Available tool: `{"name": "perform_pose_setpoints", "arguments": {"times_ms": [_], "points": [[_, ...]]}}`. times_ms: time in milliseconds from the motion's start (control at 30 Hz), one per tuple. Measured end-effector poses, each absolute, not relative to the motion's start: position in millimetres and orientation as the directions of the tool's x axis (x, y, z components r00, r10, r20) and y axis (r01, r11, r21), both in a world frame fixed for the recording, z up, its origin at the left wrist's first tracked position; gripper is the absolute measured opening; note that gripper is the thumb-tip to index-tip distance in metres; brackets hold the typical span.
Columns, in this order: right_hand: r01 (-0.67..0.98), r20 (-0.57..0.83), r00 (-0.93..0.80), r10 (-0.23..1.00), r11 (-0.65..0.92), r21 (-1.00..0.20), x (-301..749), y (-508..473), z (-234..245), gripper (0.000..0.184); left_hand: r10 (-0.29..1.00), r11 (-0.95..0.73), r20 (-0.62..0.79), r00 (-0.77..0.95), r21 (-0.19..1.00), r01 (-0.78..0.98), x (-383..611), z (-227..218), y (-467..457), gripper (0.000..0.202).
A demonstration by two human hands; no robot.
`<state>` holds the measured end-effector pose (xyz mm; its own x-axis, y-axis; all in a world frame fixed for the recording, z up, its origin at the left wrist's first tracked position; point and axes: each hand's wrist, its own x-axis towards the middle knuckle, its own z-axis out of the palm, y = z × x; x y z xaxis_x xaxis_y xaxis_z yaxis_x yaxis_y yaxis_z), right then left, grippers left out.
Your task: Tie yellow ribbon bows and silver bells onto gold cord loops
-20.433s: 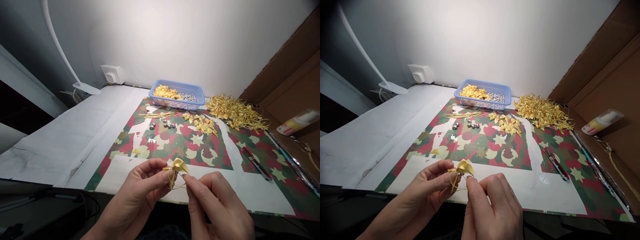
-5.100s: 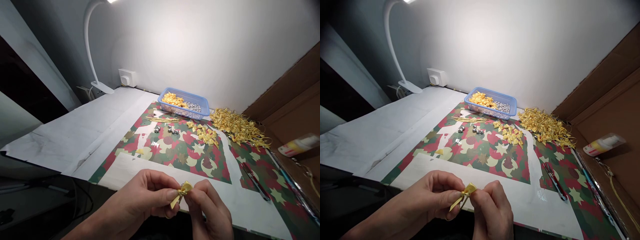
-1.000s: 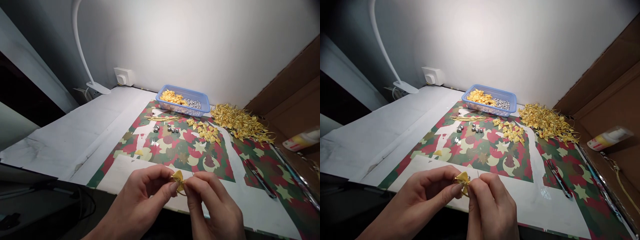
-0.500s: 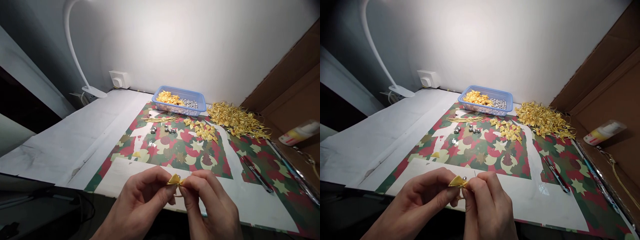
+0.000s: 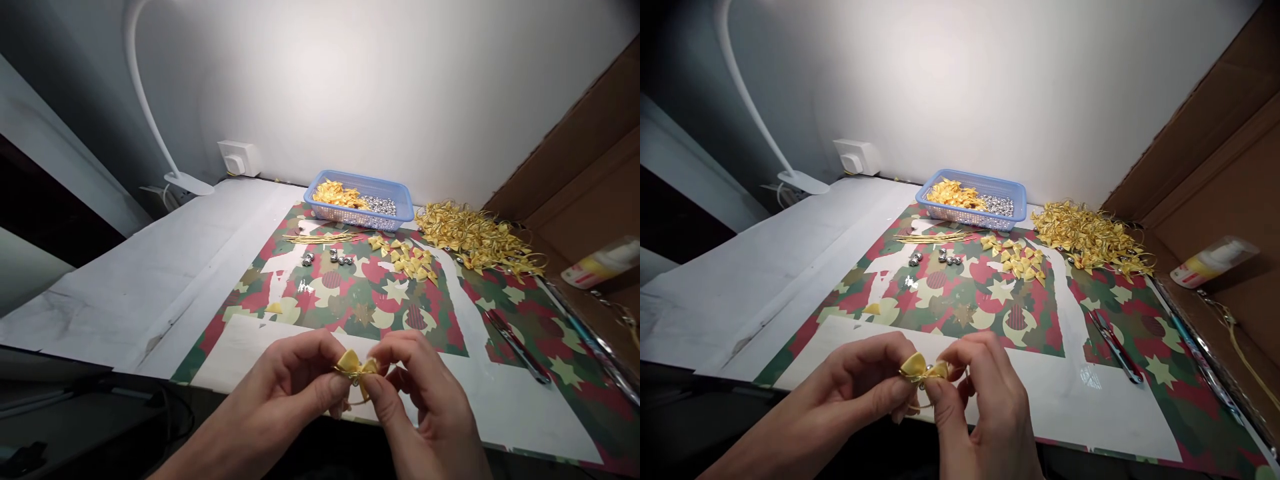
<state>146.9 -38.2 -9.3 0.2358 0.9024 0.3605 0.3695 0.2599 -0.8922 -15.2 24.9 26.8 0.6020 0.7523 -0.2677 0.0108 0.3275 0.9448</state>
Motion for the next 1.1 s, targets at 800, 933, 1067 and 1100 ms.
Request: {"name": "perform_pose_setpoints", "arguments": {"times_ms": [800,933,1067,1100], "points": [[0.179,0.242,0.284,0.928,0.196,-0.964,148.3,-44.3,-13.3,0.023,0.829,0.196,-0.283,0.482,0.955,0.222,-8.6,27.0,15.3,0.025],[0.147,0.201,0.236,0.951,0.170,-0.974,153.2,-44.6,-9.7,0.022,0.811,0.226,-0.267,0.521,0.964,0.142,-15.2,26.0,17.5,0.015],[0.133,0.195,0.216,0.957,0.169,-0.977,152.0,-44.4,-10.6,0.024,0.820,0.208,-0.206,0.535,0.976,0.058,-17.5,26.2,17.5,0.019],[0.136,0.202,0.210,0.957,0.176,-0.975,151.1,-44.2,-11.1,0.024,0.821,0.196,-0.183,0.541,0.980,0.035,-16.0,25.9,17.3,0.016]]}}
